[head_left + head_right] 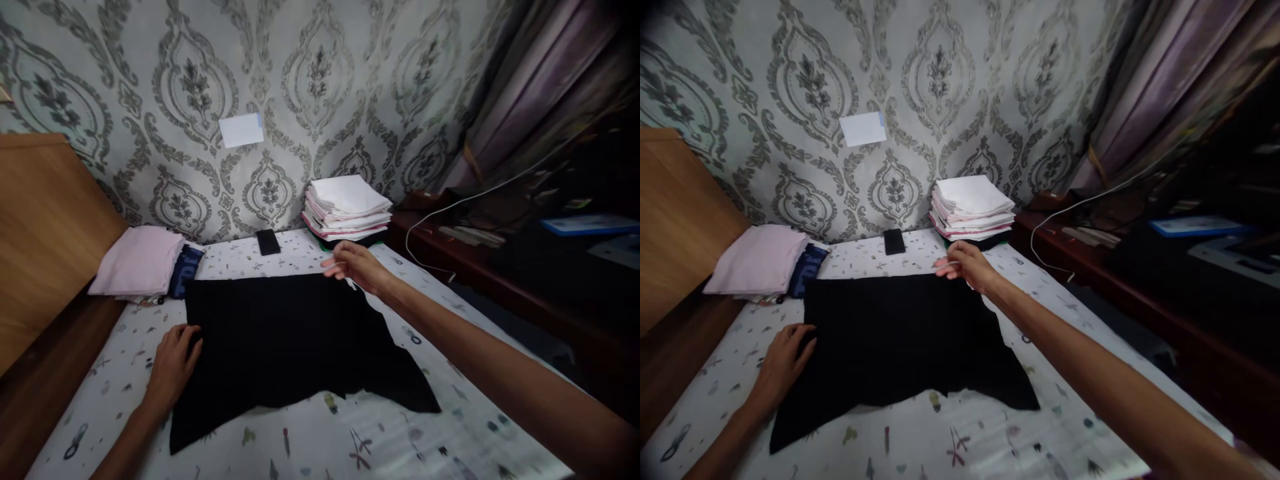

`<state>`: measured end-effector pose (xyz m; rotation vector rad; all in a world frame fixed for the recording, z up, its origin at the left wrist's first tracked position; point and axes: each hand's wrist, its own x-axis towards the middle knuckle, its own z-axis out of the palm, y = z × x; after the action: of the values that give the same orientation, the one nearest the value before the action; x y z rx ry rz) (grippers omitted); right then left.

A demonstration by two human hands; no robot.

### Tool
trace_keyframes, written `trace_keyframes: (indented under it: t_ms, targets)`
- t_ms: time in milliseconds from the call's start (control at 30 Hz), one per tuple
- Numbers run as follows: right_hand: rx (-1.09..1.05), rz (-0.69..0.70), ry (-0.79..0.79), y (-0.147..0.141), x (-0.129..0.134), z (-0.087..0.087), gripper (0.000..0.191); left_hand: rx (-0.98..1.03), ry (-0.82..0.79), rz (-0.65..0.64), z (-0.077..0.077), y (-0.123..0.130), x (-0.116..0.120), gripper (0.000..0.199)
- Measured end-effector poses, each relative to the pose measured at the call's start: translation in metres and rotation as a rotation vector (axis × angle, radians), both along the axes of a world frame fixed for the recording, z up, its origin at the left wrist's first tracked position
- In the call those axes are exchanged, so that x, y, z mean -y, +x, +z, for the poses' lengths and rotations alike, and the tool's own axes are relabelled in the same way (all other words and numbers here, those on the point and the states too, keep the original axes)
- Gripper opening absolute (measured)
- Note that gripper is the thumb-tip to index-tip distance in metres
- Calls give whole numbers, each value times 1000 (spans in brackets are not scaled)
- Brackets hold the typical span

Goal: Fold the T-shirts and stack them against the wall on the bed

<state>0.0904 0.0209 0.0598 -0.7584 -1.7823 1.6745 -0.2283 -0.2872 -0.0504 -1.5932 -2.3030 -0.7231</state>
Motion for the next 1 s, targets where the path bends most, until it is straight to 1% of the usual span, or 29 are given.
trace_keyframes:
  t_ms: [33, 67, 100, 167, 200, 233, 267, 300, 333, 367, 433, 500, 567, 633, 733, 767, 800, 833, 900, 933, 967, 1000]
  targets:
    - [35, 9, 37, -5, -6, 4, 36, -1, 5, -3, -1, 0, 0, 28]
    - [126, 90, 89, -8, -8, 5, 37, -2, 7, -7, -1, -1, 0, 28]
    - [263, 231, 154, -9, -7, 4, 38, -4, 8, -10, -1, -1, 0, 28]
    - [585, 557, 330, -6, 7, -3, 46, -10, -2, -16, -1, -1, 0, 28]
    - [716, 661, 438, -3, 16, -8, 50, -15, -10, -18, -1, -1, 1, 29]
    - [805, 707, 551, 1, 26, -13, 50, -22, -17, -19, -1, -2, 1, 29]
    - [846, 705, 659, 5, 36, -17, 44, -29, -23, -20, -1, -2, 1, 30]
    - [847, 682, 742, 9, 43, -20, 34, -36, -26, -22, -1, -2, 1, 30]
    - [822, 666, 778, 11, 48, -23, 22, -43, -26, -24, -1, -3, 1, 31]
    - [785, 671, 764, 14, 51, -24, 13, -47, -26, -26, -2, -4, 1, 31]
    - [707, 719, 638, 16, 48, -23, 7, -54, -27, -30, -3, -5, 1, 31]
    - [641, 726, 468, 16, 36, -20, 3, -59, -33, -35, -5, -6, 1, 30]
    - [572, 677, 313, 14, 18, -16, 12, -62, -36, -43, -6, -8, 1, 30]
    - [461, 545, 183, 8, -3, -10, 19, -59, -39, -49, -6, -9, 2, 30]
    - [260, 230, 52, -4, -31, -3, 26, -46, -44, -45, -4, -9, 2, 31]
    - [225, 160, 39, -7, -37, -2, 28, -41, -47, -44, -3, -9, 2, 31]
    - [229, 150, 45, -9, -39, -1, 30, -37, -49, -45, -2, -9, 2, 32]
    - [274, 208, 70, -9, -37, -2, 32, -33, -53, -48, -1, -9, 2, 32]
    - [454, 453, 196, -5, -23, -5, 39, -29, -65, -57, 0, -8, 2, 32]
    - [563, 576, 299, 0, -12, -8, 45, -29, -70, -60, 1, -8, 2, 32]
    - [668, 657, 424, 5, 1, -11, 50, -31, -74, -62, 1, -9, 1, 33]
    - [758, 682, 561, 11, 13, -14, 52, -34, -75, -63, 1, -9, 1, 33]
